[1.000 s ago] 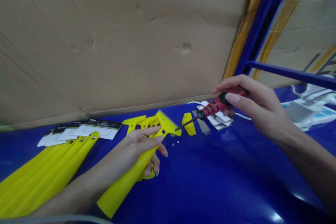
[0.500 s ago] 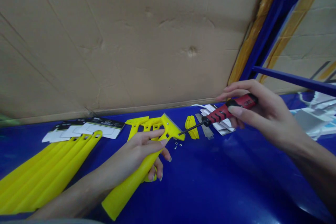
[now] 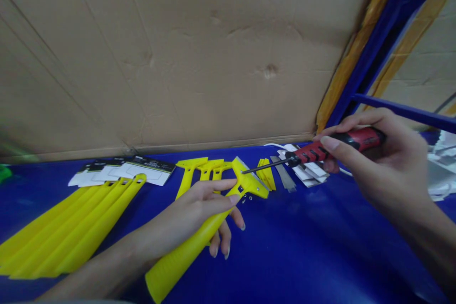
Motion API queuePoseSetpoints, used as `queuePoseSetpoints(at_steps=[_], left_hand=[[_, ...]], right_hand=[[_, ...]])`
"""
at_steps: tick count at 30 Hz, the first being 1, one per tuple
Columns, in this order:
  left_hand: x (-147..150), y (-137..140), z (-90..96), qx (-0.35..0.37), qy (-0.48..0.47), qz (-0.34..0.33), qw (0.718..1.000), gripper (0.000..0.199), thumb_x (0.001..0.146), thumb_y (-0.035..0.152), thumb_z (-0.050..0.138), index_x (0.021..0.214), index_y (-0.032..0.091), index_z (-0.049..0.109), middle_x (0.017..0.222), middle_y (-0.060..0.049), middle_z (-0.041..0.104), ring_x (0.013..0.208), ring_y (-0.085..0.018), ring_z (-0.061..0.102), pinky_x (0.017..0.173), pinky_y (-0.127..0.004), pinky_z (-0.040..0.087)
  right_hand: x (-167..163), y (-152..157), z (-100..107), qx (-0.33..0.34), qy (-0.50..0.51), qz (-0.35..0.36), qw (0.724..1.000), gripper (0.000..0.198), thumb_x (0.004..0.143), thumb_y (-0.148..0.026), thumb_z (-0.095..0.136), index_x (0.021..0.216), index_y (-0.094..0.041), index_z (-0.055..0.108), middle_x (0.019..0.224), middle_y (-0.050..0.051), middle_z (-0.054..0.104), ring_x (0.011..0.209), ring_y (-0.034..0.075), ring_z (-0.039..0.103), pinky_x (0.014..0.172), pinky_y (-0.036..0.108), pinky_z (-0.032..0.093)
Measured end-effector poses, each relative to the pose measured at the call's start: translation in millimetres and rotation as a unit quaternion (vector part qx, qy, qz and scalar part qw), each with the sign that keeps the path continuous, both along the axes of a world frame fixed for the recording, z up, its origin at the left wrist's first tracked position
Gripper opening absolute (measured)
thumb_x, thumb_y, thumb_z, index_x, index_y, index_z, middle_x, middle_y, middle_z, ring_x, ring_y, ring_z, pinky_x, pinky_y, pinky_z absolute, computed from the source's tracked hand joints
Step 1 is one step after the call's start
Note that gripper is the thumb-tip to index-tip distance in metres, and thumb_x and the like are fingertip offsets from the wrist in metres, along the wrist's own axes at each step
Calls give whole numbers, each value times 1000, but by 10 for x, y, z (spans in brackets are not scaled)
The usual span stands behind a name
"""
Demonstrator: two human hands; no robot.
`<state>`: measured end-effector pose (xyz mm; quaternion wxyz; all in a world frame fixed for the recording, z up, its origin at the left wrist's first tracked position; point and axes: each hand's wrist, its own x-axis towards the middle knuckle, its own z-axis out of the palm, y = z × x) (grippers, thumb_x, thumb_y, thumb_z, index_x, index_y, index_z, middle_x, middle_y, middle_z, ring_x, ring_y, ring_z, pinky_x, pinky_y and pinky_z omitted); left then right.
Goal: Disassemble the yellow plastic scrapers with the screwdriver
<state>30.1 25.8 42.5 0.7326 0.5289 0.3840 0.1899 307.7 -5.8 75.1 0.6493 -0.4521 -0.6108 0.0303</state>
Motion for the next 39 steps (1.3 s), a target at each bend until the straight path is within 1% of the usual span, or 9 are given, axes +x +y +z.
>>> queuePoseSetpoints(at_steps=[11,15,18,22,27,30,32,36,39], left_hand=[[-10,-26,10,23,21,-15,999,40,97,40,64,127,16,55,84,-3,72,48,-13,67,39,-19,48],[29,-64,15,60,54,-1,997,37,93,45,66,110,14,57,81,-2,68,47,-12,66,39,-19,49],[70,-90,58,89,95,32,991,41,89,45,67,110,13,54,76,0,64,43,-12,62,36,-19,46],[92,-118,117,112,138,55,982,42,88,41,68,115,12,53,75,2,62,41,-10,58,35,-19,44],[75,-128,46,110,129,15,985,30,92,44,62,97,15,56,75,2,59,41,-8,56,36,-18,44],[80,-119,31,114,120,16,986,31,92,45,63,97,15,57,75,3,58,42,-8,57,35,-18,42],[92,-116,66,108,129,30,985,34,92,42,63,109,13,57,76,3,59,42,-9,58,35,-18,43],[107,-118,148,84,150,51,984,44,95,33,59,130,10,49,71,4,60,39,-10,56,35,-19,42],[101,-112,158,78,139,44,986,43,95,35,61,128,10,51,69,4,60,36,-9,52,34,-20,39]], right_hand=[[1,5,-10,13,-18,-22,1000,24,72,-26,87,82,-24,65,73,-3,71,44,13,63,40,26,53],[-27,-67,22,2,-130,-120,984,24,79,-41,83,79,-24,68,63,-3,67,42,12,55,42,29,42],[-47,-145,75,-22,-212,-183,960,38,86,-59,73,72,-24,71,50,-3,61,42,13,51,43,30,35],[-30,-204,162,-34,-209,-128,969,28,87,-52,75,77,-26,72,56,-4,62,46,12,51,44,29,36],[9,-201,221,-23,-215,69,974,7,88,-31,76,92,-27,73,100,1,77,93,19,72,72,28,54],[15,-177,196,-34,-211,20,977,12,91,-37,72,85,-27,75,80,0,77,66,15,70,53,27,49],[26,-164,168,-44,-185,-16,982,14,91,-38,72,86,-27,77,71,-2,75,51,13,62,46,26,45],[54,-160,146,-55,-135,25,989,28,81,-34,78,108,-26,77,85,0,77,60,16,66,51,28,50],[55,-155,147,-52,-134,-18,989,14,90,-36,71,91,-23,77,67,0,69,50,13,57,44,26,41]])
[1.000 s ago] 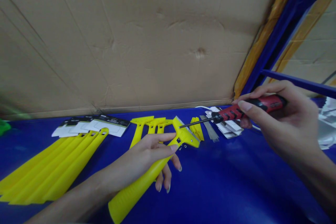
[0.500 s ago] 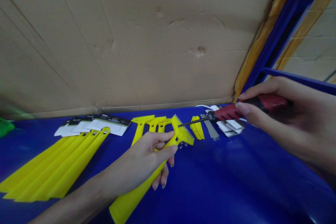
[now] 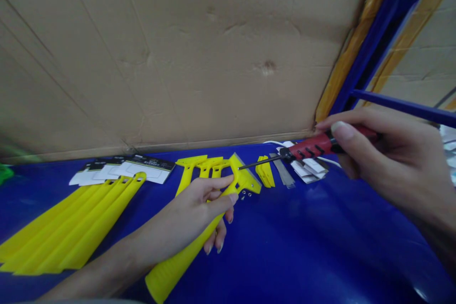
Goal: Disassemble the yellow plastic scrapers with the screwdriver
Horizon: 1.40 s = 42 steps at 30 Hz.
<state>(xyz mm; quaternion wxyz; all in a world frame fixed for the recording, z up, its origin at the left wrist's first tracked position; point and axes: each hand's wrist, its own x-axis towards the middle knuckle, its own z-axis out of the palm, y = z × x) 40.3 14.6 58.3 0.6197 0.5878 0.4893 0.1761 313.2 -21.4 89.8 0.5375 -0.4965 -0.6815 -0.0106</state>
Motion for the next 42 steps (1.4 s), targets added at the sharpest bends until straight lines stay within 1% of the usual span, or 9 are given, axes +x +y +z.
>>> queuePoseSetpoints(at_steps=[4,8,12,15,20,24,28,32,42], left_hand=[[6,12,-4,-6,-8,4,1000,42,91,42,68,118,12,56,70,3,61,36,-9,52,35,-21,38],[1,19,-13,-11,-1,7,1000,32,92,41,66,106,14,57,67,2,61,38,-10,54,35,-21,39],[-38,29,-45,9,-16,-15,1000,28,94,42,65,90,16,56,59,3,59,35,-8,49,35,-19,37],[-49,39,-66,13,-8,-25,1000,30,97,42,61,82,17,54,56,3,58,34,-7,48,35,-18,37],[-13,35,-64,-7,-7,2,1000,26,95,36,62,106,13,55,65,3,61,35,-8,51,33,-17,39],[6,22,-44,-14,-2,7,1000,39,95,29,56,128,9,49,67,4,62,38,-10,56,34,-18,42],[10,17,-30,-12,2,6,1000,41,96,27,54,131,6,48,66,4,61,36,-8,53,33,-17,41],[-7,22,-54,-10,-9,-6,1000,50,94,35,60,134,7,48,69,3,61,36,-9,53,35,-18,41],[-10,7,-83,-5,-11,-8,1000,47,92,32,58,132,8,50,69,3,61,39,-10,57,34,-18,42]], right_hand=[[-6,24,-29,12,-13,53,998,30,82,-27,74,112,-25,74,102,2,75,67,14,65,55,27,50],[11,37,-82,-8,19,32,999,11,93,-28,67,97,-26,76,69,-2,66,56,14,62,47,26,45],[44,40,-110,9,6,67,998,32,86,-27,71,118,-27,71,119,5,75,91,22,73,68,31,57],[33,52,-116,-44,70,72,994,22,97,-34,61,117,-27,69,104,4,77,51,12,62,43,27,47],[-16,77,-114,2,23,80,997,31,85,-29,74,115,-29,70,105,2,75,67,15,68,53,26,54],[-3,78,-111,-9,37,45,998,13,95,-33,65,93,-27,75,66,-4,66,46,10,54,41,23,41],[14,69,-113,1,45,75,996,24,85,-28,70,109,-29,74,106,0,77,77,15,70,61,25,54],[-8,66,-114,-30,83,51,995,13,94,-34,65,100,-26,73,87,0,76,43,8,54,36,24,38],[-2,78,-122,17,48,39,998,25,86,-27,74,111,-28,75,104,1,79,75,15,69,54,26,49]])
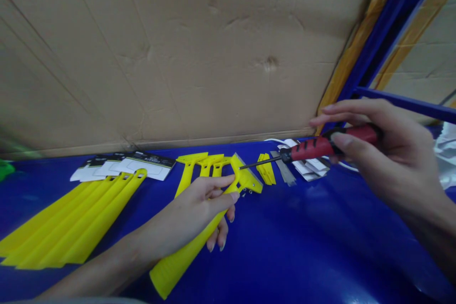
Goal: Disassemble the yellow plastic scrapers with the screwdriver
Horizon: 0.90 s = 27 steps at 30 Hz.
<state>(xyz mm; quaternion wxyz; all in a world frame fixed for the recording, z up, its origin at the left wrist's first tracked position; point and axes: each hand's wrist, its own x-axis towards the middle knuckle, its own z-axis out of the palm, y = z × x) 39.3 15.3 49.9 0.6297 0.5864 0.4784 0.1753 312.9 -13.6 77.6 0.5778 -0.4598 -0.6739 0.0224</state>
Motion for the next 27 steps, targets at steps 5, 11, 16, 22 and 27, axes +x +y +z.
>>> queuePoseSetpoints(at_steps=[5,11,16,22,27], left_hand=[[-7,9,-13,-10,-10,-8,1000,50,88,40,64,127,10,53,69,3,62,38,-10,55,34,-20,42],[-39,41,-31,-10,-23,-12,1000,50,84,48,71,116,14,55,72,2,62,41,-11,58,35,-20,42],[-53,56,-27,-11,-30,-23,999,39,84,50,71,97,16,56,70,2,61,40,-10,57,35,-19,42],[-69,62,-57,-27,-46,-23,998,34,86,45,71,101,17,58,71,3,63,42,-10,58,36,-19,42],[-76,65,-59,-26,-52,-27,998,26,92,42,66,95,17,59,69,3,62,42,-9,58,36,-18,41]], right_hand=[[-7,10,-22,-29,40,26,998,11,94,-32,67,100,-27,74,91,0,77,52,11,61,43,26,44],[-45,23,-29,12,2,26,1000,26,84,-28,76,109,-29,71,104,0,77,72,15,71,60,28,55],[-57,14,-30,23,-4,18,1000,32,82,-25,78,113,-32,72,109,-1,77,81,16,71,64,27,56],[-82,5,-56,14,15,-1,1000,19,87,-30,76,105,-31,73,97,0,76,64,15,68,48,27,48],[-114,-13,-42,-1,42,17,999,18,85,-30,79,101,-29,71,100,1,76,65,16,67,54,30,51]])
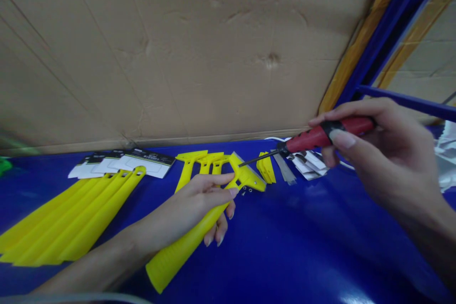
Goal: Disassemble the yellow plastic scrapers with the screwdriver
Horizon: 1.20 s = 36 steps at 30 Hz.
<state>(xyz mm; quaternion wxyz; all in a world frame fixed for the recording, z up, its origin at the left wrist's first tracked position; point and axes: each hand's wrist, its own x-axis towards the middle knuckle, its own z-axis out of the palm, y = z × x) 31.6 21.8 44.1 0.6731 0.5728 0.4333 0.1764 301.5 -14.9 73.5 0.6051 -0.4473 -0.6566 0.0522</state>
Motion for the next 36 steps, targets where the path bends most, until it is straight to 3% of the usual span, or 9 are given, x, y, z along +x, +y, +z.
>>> queuePoseSetpoints(at_steps=[2,6,13,17,21,24,28,32,36], left_hand=[[-1,-2,9,-1,-1,0,1000,27,92,41,66,97,16,59,69,2,62,42,-9,58,36,-18,41],[0,-10,12,-1,-3,-4,1000,28,91,42,67,98,16,59,71,2,63,43,-10,59,36,-18,42],[-3,10,15,-6,0,4,1000,24,94,40,64,90,17,58,62,3,61,40,-9,56,34,-17,39],[-6,29,34,-9,4,-3,1000,24,97,40,62,88,18,56,55,3,59,37,-8,51,34,-16,38],[-4,25,35,-16,1,-2,1000,26,95,42,64,89,18,56,56,4,59,34,-8,48,33,-17,36],[-5,11,25,-15,0,4,1000,27,92,43,67,91,18,57,63,3,61,37,-8,53,34,-18,37],[-10,-3,5,-18,7,21,1000,34,87,44,72,105,18,60,71,2,64,44,-12,60,36,-19,40],[-13,-2,-9,-8,14,8,1000,34,87,46,71,98,17,59,70,2,63,43,-10,59,36,-19,40],[-12,7,1,-4,14,8,1000,31,89,45,69,99,17,59,69,3,63,42,-10,59,36,-19,41]], right_hand=[[-6,-5,5,-1,-1,-31,1000,12,87,-30,78,97,-27,72,93,1,75,55,13,60,49,29,45],[-11,-2,7,35,-12,20,999,31,77,-23,83,105,-29,71,112,2,75,92,20,70,74,33,53],[-5,-12,15,18,-30,23,999,32,78,-22,81,107,-28,71,108,1,75,84,18,69,71,32,53],[-8,-12,8,-6,-19,-27,999,12,88,-29,76,99,-27,73,81,-2,72,53,13,59,48,30,44],[-28,-2,0,26,-23,11,999,34,80,-24,82,111,-32,70,115,1,74,85,19,71,68,33,55],[-44,0,1,6,-8,-21,1000,11,88,-31,78,98,-32,73,93,-1,75,60,15,64,49,30,48],[-45,-20,12,37,-29,4,999,31,79,-30,85,107,-35,71,111,1,75,93,23,71,70,34,56],[-29,-37,14,-1,-24,-37,999,12,86,-36,79,95,-32,71,90,0,73,64,18,62,50,32,45],[-31,-21,22,26,-46,-15,999,24,83,-31,79,106,-33,70,106,1,75,83,22,68,64,35,51]])
